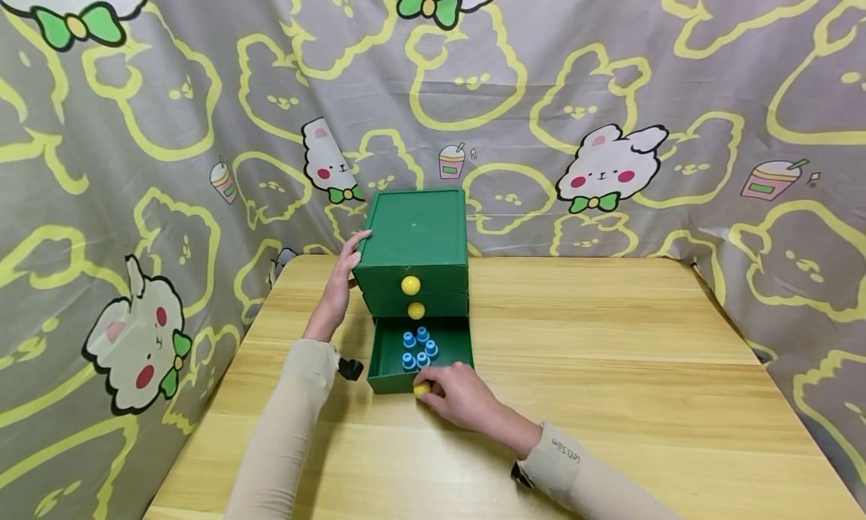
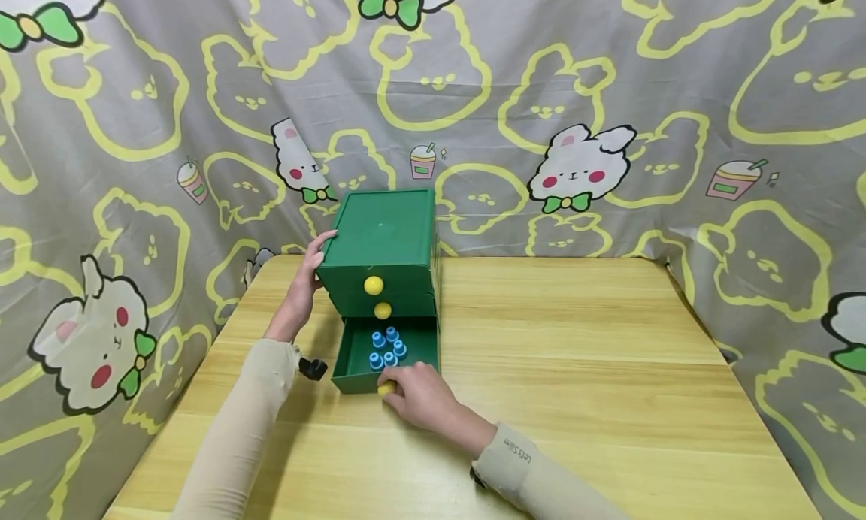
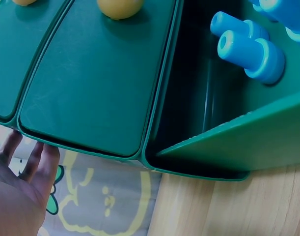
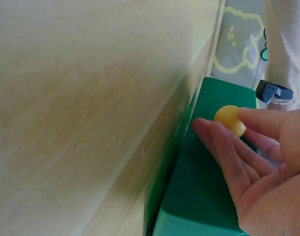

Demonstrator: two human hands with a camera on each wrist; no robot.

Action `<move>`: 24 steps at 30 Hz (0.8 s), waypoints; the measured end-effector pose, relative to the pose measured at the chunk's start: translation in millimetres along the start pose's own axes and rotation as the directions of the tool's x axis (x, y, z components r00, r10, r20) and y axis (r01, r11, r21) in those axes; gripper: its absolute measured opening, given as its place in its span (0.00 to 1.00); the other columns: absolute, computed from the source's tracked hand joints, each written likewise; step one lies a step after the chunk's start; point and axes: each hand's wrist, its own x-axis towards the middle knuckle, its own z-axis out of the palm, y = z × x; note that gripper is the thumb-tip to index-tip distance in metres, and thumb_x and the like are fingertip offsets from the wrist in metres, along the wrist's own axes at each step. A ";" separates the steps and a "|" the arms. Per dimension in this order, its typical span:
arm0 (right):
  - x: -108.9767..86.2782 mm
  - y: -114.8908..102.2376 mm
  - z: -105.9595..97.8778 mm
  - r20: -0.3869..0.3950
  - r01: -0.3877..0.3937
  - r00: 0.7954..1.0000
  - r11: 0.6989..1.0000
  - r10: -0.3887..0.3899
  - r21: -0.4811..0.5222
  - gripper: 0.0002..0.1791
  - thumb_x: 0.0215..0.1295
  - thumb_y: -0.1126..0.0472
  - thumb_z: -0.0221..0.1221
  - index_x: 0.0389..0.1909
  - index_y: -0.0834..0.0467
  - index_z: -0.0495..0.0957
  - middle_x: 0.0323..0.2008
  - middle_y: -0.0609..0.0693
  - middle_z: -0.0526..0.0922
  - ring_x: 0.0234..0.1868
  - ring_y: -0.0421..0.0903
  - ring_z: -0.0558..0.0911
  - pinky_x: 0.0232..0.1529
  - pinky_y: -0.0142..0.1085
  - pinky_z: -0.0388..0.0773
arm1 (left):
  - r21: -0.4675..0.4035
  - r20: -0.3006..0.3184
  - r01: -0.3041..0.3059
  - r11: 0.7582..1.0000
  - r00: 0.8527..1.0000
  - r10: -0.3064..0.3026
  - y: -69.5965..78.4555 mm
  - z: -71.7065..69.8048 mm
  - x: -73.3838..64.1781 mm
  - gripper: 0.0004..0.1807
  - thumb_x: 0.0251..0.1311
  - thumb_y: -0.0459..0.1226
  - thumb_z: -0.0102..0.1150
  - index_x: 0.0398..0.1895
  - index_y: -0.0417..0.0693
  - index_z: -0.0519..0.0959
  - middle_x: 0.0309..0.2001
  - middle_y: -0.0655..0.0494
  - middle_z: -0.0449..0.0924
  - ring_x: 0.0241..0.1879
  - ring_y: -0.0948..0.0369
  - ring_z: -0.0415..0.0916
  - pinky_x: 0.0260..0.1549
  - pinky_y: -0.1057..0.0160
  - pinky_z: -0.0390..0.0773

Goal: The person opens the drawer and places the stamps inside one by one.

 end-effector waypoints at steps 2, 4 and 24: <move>0.5 0.6 0.1 0.001 0.002 1.000 1.000 -0.002 -0.001 0.06 0.70 0.59 0.66 0.45 0.54 0.88 0.34 0.43 0.88 0.29 0.30 0.77 0.33 0.25 0.76 | 0.000 -0.001 0.002 1.000 1.000 -0.002 -0.7 -0.5 0.6 0.30 0.76 0.55 0.33 0.80 0.71 0.59 0.82 0.60 0.47 0.75 0.45 0.53 0.64 0.30 0.55; 1.1 1.2 0.2 0.002 0.003 1.000 1.000 -0.003 0.000 0.07 0.70 0.59 0.66 0.45 0.54 0.88 0.34 0.43 0.88 0.29 0.30 0.77 0.33 0.25 0.75 | 0.000 -0.002 0.004 1.000 1.000 -0.004 -1.3 -0.8 1.1 0.30 0.76 0.55 0.33 0.80 0.72 0.59 0.82 0.60 0.47 0.75 0.45 0.54 0.64 0.30 0.56; 16.4 6.9 -8.8 0.011 -0.023 1.000 0.999 0.023 0.040 0.08 0.71 0.59 0.65 0.47 0.55 0.88 0.34 0.44 0.88 0.27 0.31 0.78 0.31 0.26 0.77 | 0.004 -0.003 0.002 1.000 1.000 -0.002 -0.8 -0.9 1.0 0.30 0.77 0.55 0.33 0.80 0.70 0.59 0.83 0.60 0.46 0.76 0.45 0.52 0.64 0.28 0.54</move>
